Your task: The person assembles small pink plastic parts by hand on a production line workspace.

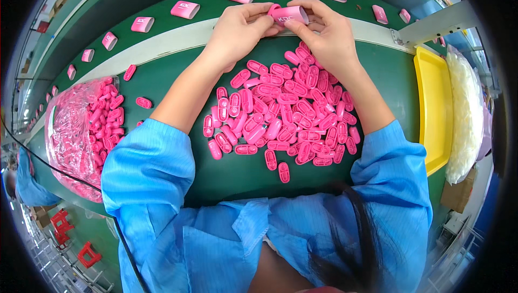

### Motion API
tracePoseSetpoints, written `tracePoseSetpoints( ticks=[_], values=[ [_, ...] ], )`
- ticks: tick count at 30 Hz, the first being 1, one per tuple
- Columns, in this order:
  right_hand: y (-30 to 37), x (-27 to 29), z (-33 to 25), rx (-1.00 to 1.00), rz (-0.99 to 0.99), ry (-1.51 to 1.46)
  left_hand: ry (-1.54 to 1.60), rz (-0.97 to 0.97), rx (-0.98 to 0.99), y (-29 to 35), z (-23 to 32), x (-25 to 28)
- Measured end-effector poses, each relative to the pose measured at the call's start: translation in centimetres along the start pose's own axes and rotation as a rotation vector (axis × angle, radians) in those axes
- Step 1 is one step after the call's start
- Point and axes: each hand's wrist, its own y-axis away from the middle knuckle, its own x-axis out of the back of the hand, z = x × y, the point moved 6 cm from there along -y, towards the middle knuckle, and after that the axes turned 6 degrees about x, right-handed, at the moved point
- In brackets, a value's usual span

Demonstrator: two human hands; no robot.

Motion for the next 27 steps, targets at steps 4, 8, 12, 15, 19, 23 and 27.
tracePoseSetpoints(
  ticks=[4,8,12,15,19,23,27],
  values=[
    [0.1,0.1,0.2,-0.009,0.026,-0.039,0.058,-0.025,0.016,-0.1,-0.1,0.2],
    [0.4,0.2,2.3,-0.286,0.047,-0.371,0.1,0.006,0.018,-0.1,-0.1,0.6],
    [0.7,-0.7,2.8,-0.362,0.026,-0.559,0.02,0.032,-0.08,0.2,-0.2,0.2],
    [0.7,-0.6,2.6,-0.345,0.025,-0.611,-0.226,0.075,-0.11,0.2,0.6,0.6],
    [0.7,-0.4,2.1,-0.262,0.043,-0.48,-0.303,0.136,-0.241,0.9,1.1,0.4],
    [0.6,-0.3,1.8,-0.214,0.029,-0.417,-0.569,0.199,-0.361,1.8,2.2,-0.4],
    [0.7,-0.8,1.0,-0.243,0.032,-0.415,-0.8,0.356,-0.458,3.6,3.3,-1.7]
  ],
)
